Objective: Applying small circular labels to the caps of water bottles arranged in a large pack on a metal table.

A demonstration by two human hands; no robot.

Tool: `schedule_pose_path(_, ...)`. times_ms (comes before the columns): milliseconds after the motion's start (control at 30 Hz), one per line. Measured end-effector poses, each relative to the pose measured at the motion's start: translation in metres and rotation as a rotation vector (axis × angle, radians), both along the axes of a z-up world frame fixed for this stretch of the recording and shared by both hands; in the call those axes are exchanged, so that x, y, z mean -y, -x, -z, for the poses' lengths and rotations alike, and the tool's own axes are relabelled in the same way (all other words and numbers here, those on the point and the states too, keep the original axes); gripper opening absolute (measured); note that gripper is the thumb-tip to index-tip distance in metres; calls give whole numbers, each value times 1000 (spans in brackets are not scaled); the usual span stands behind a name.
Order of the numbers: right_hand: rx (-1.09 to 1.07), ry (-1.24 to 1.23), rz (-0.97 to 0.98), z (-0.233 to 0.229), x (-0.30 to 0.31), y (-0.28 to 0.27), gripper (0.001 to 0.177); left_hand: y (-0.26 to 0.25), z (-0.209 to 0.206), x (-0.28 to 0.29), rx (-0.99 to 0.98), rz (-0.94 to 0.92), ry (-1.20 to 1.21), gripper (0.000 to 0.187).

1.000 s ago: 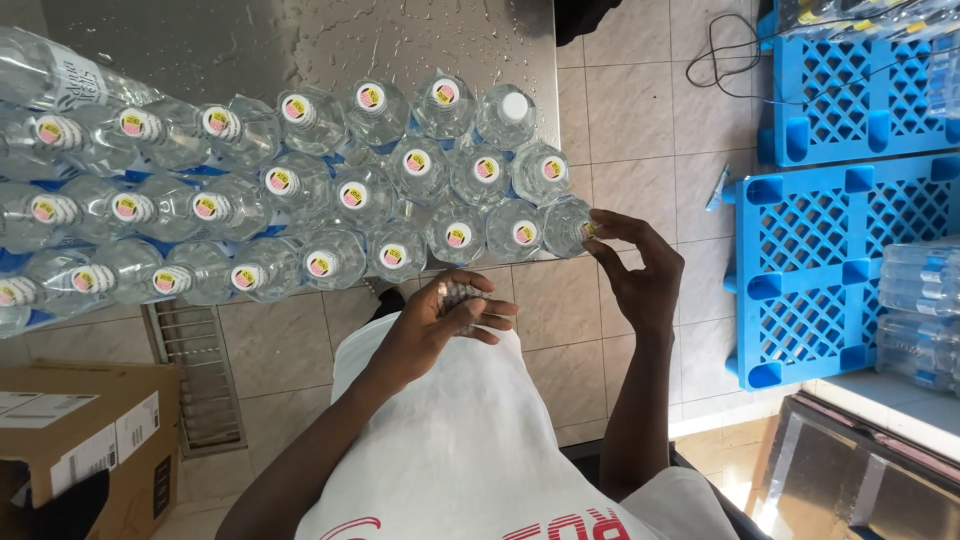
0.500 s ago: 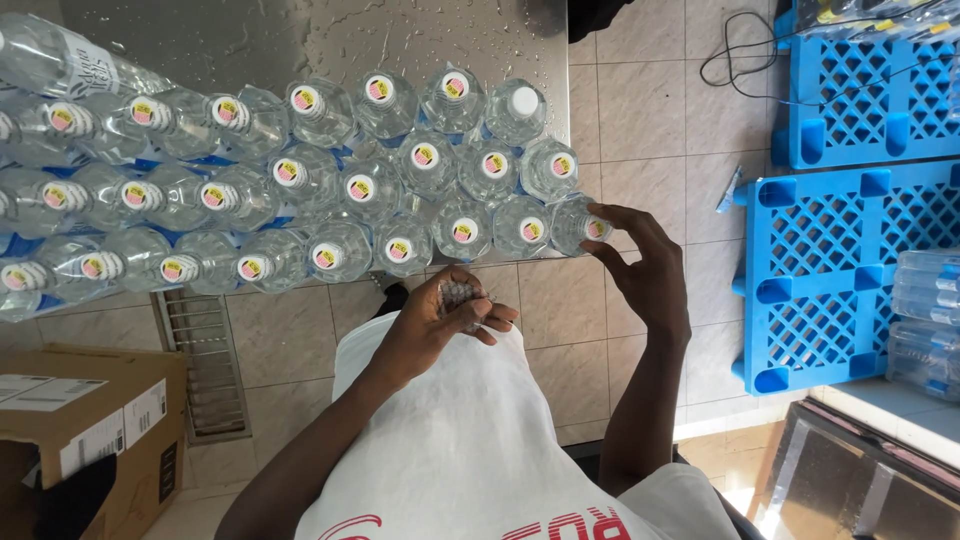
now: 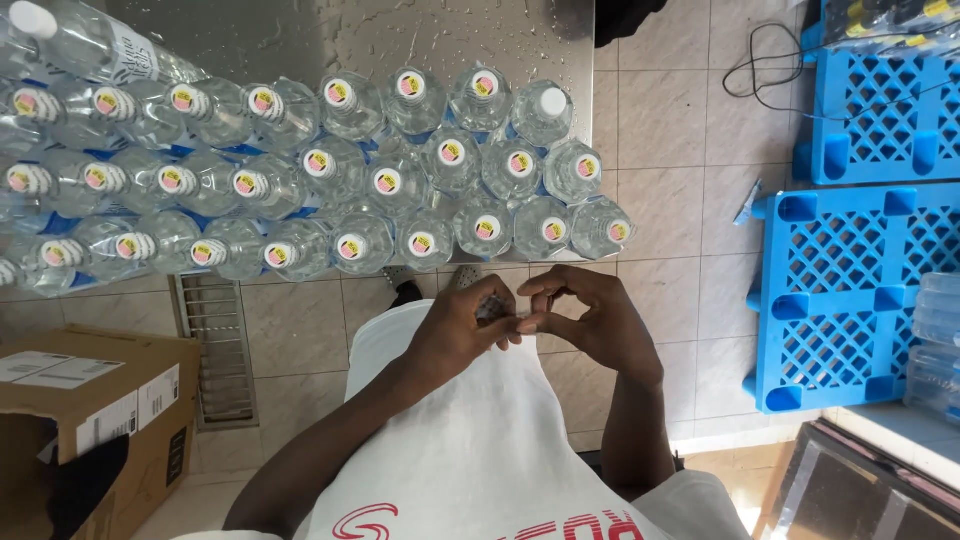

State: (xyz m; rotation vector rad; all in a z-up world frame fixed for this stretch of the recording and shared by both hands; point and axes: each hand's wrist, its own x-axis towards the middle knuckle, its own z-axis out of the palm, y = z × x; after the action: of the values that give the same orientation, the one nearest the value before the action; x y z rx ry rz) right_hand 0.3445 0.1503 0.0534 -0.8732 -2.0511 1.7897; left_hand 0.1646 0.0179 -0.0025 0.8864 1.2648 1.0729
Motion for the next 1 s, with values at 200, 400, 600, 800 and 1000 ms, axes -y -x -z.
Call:
schedule_pose_path(200, -20, 49, -8, 2, -16, -5, 41, 9, -26, 3, 47, 77, -40, 26)
schedule_pose_path(400, 75, -388, 196, -19, -70, 0, 29, 14, -28, 6, 179, -9, -8, 21)
schedule_pose_path(600, -51, -511, 326, 16, -127, 30, 14, 13, -18, 19, 201, -128, -33, 21)
schedule_pose_path(800, 24, -520, 168, 20, -130, 26, 13, 16, -14, 28, 233, -199, 35, 27)
schedule_pose_path(1000, 83, -554, 34, -17, -117, 23, 28, 8, -6, 29, 261, -199, 51, 32)
